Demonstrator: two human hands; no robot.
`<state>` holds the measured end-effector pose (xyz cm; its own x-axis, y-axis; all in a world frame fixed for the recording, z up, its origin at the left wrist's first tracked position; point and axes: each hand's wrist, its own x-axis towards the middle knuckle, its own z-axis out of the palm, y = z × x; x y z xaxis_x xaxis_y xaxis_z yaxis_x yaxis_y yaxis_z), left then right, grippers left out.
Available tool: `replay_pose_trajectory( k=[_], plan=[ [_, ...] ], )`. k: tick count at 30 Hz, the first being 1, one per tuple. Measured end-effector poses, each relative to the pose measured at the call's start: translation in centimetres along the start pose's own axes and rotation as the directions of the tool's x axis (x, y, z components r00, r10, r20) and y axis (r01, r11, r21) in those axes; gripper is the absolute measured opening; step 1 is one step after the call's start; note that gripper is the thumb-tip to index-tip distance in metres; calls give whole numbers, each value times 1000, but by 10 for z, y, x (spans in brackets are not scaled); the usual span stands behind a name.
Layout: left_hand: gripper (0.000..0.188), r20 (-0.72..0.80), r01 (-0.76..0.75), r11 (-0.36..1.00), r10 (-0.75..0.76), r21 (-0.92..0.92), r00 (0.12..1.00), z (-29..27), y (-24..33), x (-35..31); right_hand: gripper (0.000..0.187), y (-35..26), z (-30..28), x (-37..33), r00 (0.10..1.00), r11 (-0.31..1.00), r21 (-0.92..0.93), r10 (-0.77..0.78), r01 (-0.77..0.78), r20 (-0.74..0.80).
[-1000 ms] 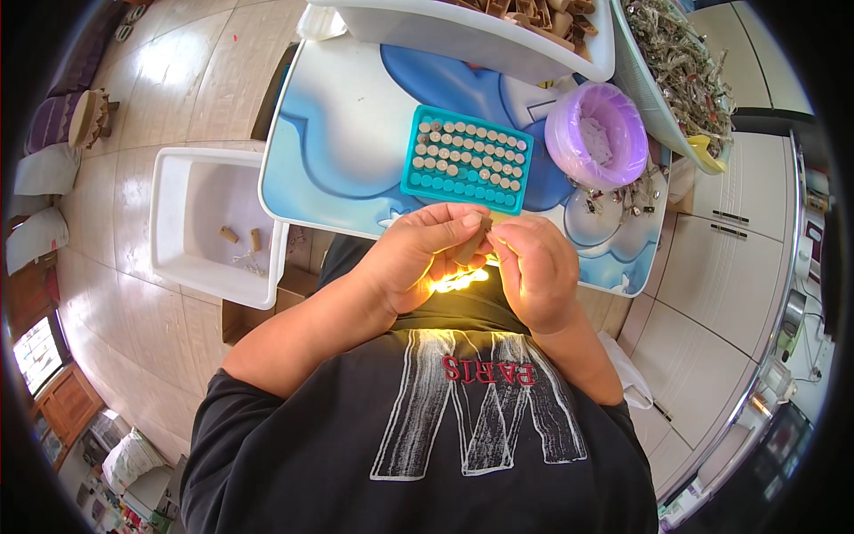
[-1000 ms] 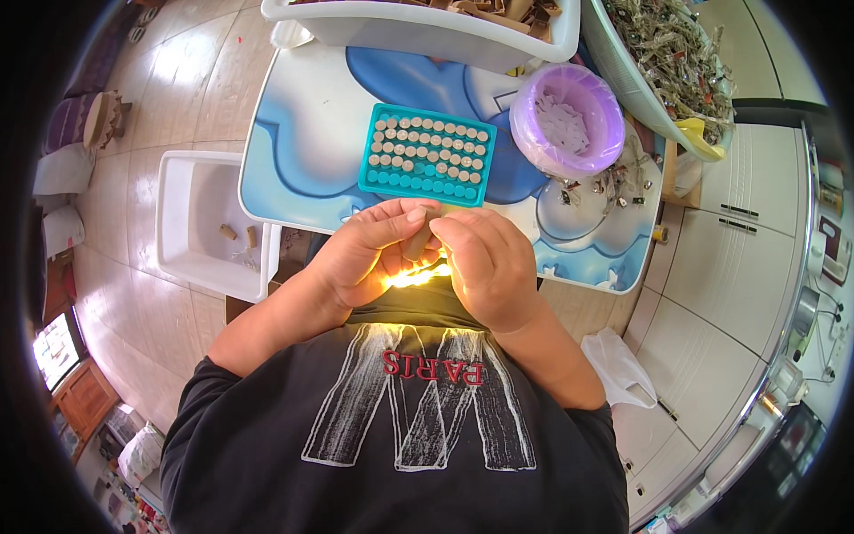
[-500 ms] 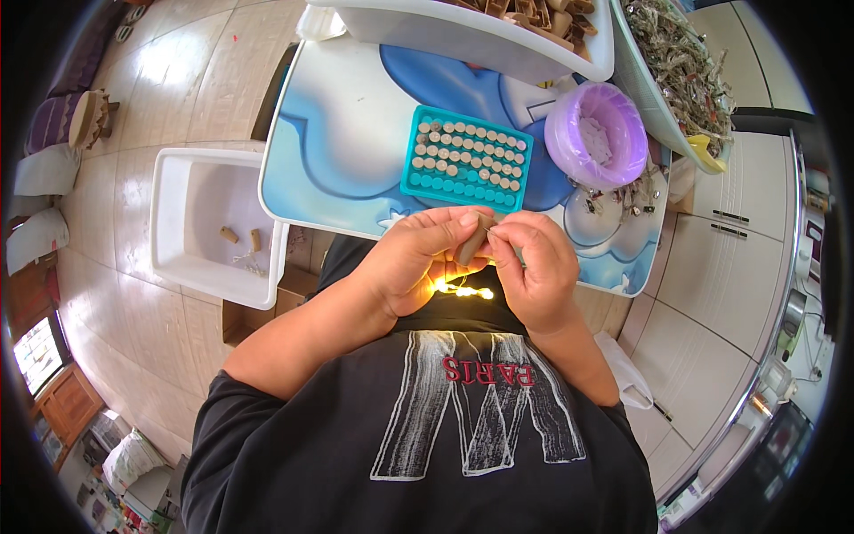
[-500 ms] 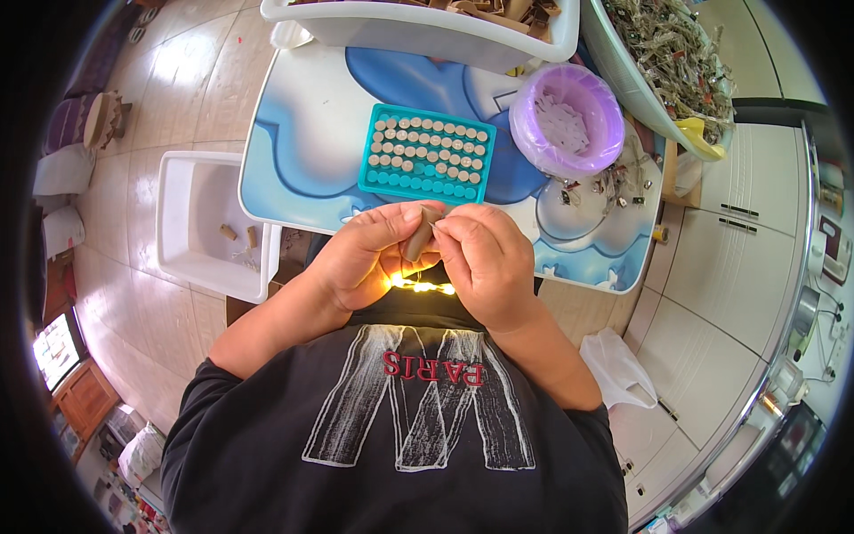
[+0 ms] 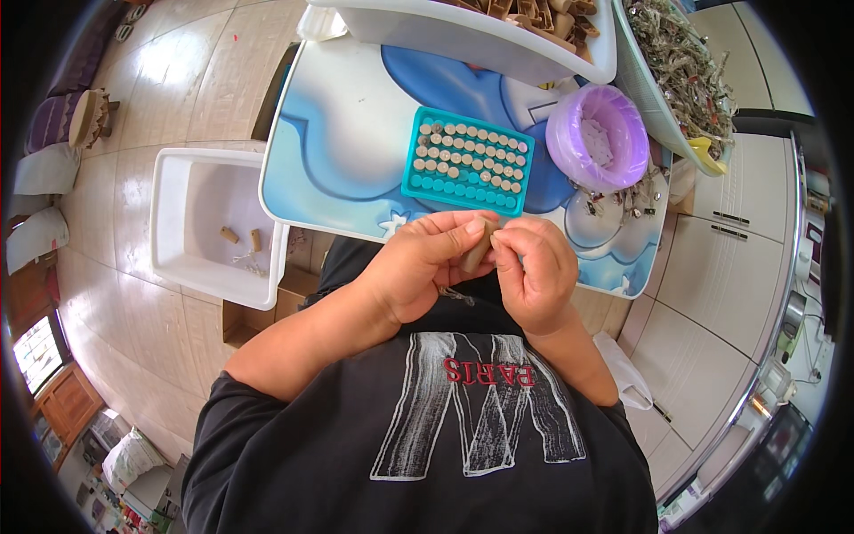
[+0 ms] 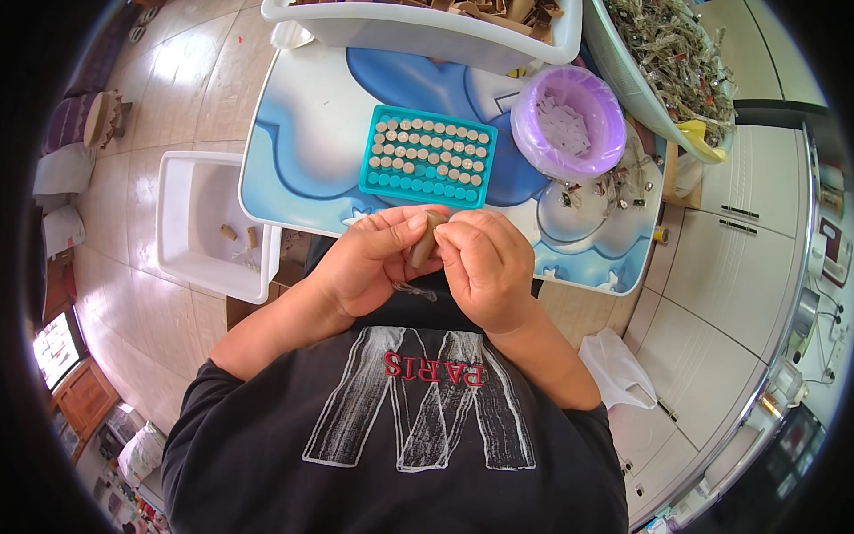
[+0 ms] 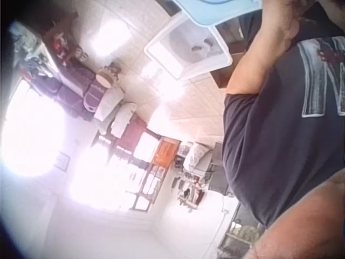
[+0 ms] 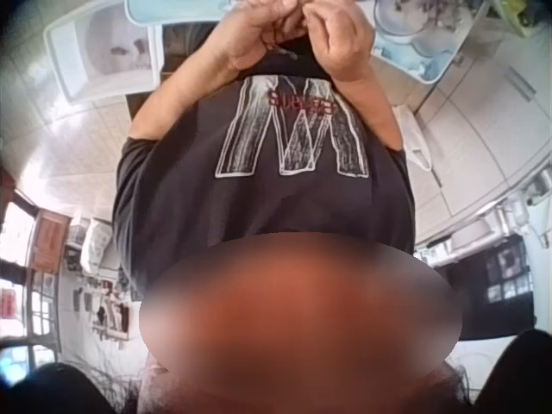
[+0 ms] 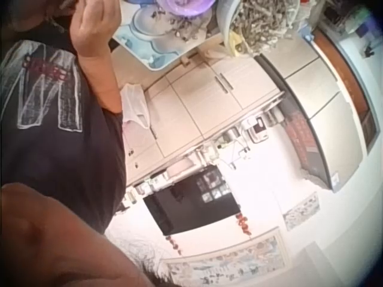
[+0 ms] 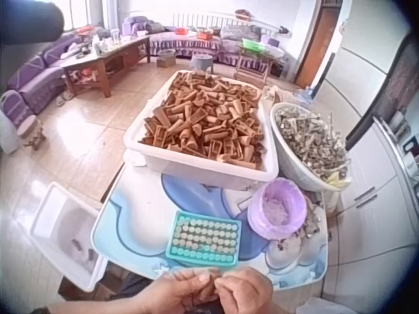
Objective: Manually assembling small metal or plastic components by stringing them onto a cord.
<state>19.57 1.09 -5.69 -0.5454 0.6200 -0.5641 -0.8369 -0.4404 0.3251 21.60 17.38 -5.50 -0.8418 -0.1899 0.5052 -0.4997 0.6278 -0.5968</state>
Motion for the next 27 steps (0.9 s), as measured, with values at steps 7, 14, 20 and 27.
replay_pose_trajectory(
  k=[7,14,20,27],
  plan=[
    [34,-36,-6,1000,5,-20,999,6,5,0,15,1,-1,4,999,999,47,21,-19,-48],
    [34,-1,-50,998,50,42,999,2,3,3,15,4,1,5,998,999,-9,-40,39,-39],
    [38,-22,-60,994,62,89,998,4,20,-7,16,4,-1,5,999,992,116,45,-42,-23],
    [43,123,-655,751,660,-81,741,-109,131,-103,17,19,-43,42,996,999,7,32,-32,-84]
  ],
)
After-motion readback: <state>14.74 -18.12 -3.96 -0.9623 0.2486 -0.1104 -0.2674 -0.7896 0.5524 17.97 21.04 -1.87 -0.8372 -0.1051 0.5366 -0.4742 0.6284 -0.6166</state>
